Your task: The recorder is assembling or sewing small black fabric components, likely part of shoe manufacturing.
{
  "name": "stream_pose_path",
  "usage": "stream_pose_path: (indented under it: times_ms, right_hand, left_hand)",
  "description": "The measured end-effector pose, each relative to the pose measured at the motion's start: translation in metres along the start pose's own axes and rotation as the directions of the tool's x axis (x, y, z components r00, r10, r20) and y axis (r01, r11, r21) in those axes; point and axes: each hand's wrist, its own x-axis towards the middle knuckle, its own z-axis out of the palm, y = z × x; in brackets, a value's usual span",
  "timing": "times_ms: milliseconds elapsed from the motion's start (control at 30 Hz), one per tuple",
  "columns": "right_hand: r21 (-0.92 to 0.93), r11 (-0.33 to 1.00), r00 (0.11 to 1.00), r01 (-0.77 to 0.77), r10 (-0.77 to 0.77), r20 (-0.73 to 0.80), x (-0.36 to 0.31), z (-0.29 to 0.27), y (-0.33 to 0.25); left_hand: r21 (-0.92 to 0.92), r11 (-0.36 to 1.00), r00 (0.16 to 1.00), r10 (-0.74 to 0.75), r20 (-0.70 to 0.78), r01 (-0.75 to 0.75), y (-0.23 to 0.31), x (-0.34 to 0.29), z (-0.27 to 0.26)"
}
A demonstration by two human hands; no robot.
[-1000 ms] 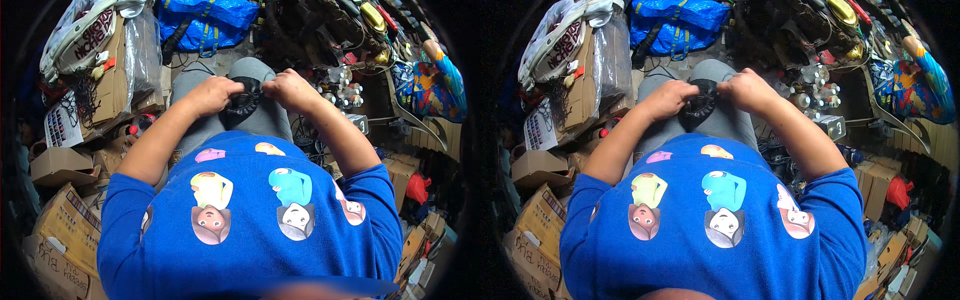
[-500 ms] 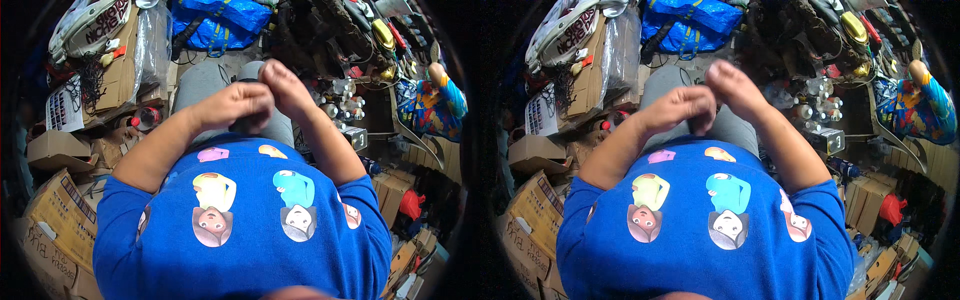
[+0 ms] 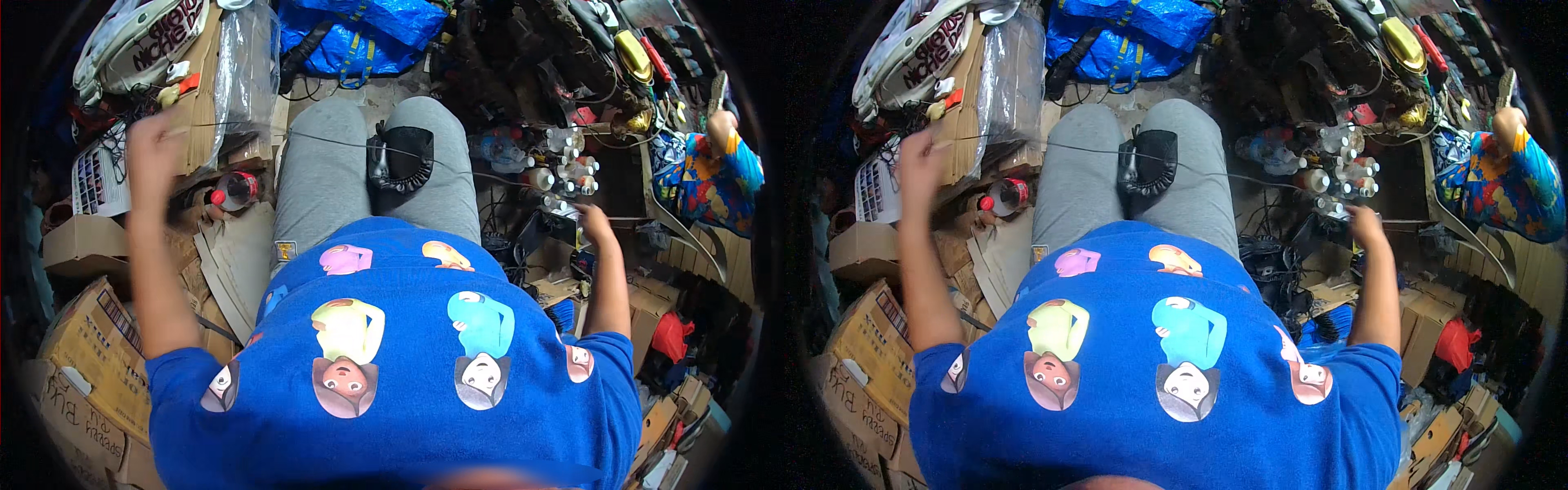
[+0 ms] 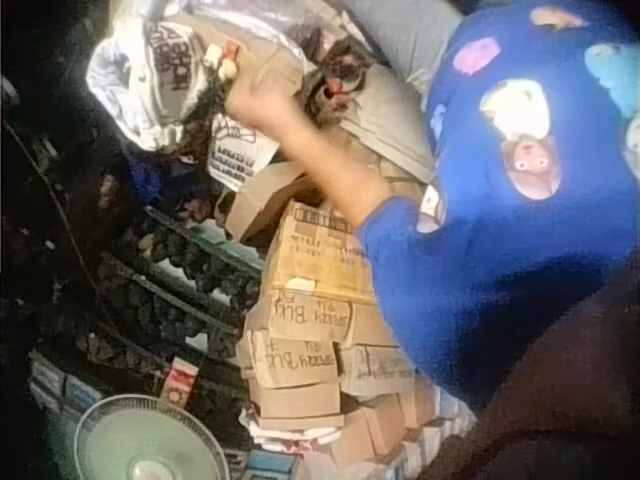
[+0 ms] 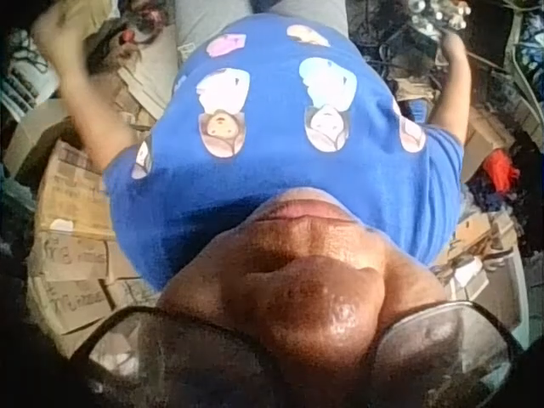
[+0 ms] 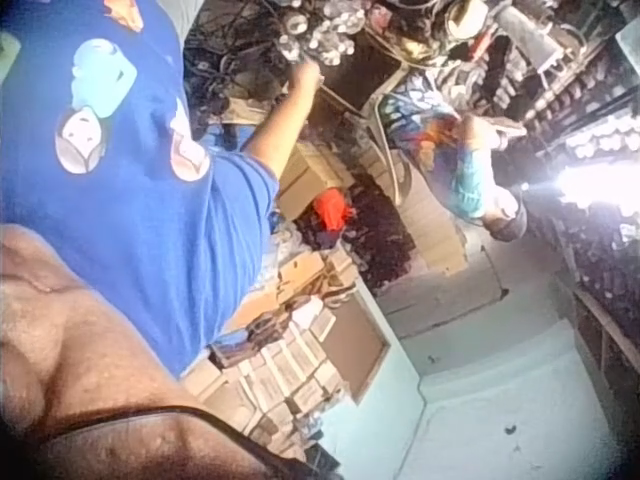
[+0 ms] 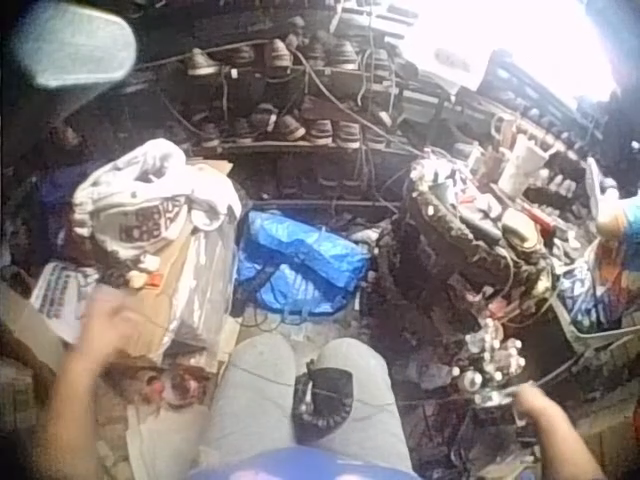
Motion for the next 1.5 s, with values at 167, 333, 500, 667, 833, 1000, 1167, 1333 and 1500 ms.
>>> stream_pose_path:
  times_ms: [167, 333, 500, 667, 833, 1000, 1167, 1333, 1500]
  right_hand:
    - [0.642, 0.546, 0.830, 0.539, -0.475, -0.292, -0.014, -0.066, -0.229]
    - [0.619, 0.442, 0.735, 0.649, -0.575, -0.359, -0.014, -0.096, -0.284]
    - [0.544, 0.444, 0.670, 0.712, -0.662, -0.336, -0.008, -0.096, -0.285]
    - [0.684, 0.323, 0.685, 0.654, -0.637, -0.353, -0.003, -0.071, -0.286]
    - [0.710, 0.334, 0.742, 0.620, -0.543, -0.392, -0.015, -0.055, -0.281]
    - [0.611, 0.403, 0.710, 0.682, -0.565, -0.420, -0.015, -0.064, -0.275]
    - [0.650, 0.349, 0.704, 0.674, -0.570, -0.424, -0.015, -0.057, -0.282]
    - [0.680, 0.324, 0.730, 0.657, -0.499, -0.467, -0.023, -0.044, -0.285]
    - [0.730, 0.254, 0.744, 0.634, -0.455, -0.489, -0.017, -0.037, -0.288]
  left_hand:
    - [-0.591, 0.733, 0.767, 0.578, 0.279, -0.338, 0.151, -0.019, 0.125]
    - [-0.613, 0.764, 0.658, 0.570, 0.492, -0.204, 0.186, 0.002, 0.166]
    - [-0.641, 0.755, 0.513, 0.608, 0.606, -0.137, 0.187, 0.012, 0.173]
    - [-0.679, 0.693, 0.443, 0.544, 0.713, 0.242, 0.181, 0.010, 0.184]
    - [-0.688, 0.626, 0.399, 0.562, 0.725, 0.367, 0.177, 0.010, 0.185]
    - [-0.692, 0.639, 0.404, 0.567, 0.718, 0.335, 0.180, 0.010, 0.183]
    - [-0.675, 0.665, 0.390, 0.556, 0.734, 0.321, 0.182, 0.011, 0.185]
    - [-0.680, 0.641, 0.316, 0.602, 0.733, 0.357, 0.175, 0.014, 0.189]
    - [-0.670, 0.624, 0.308, 0.597, 0.741, 0.402, 0.173, 0.014, 0.192]
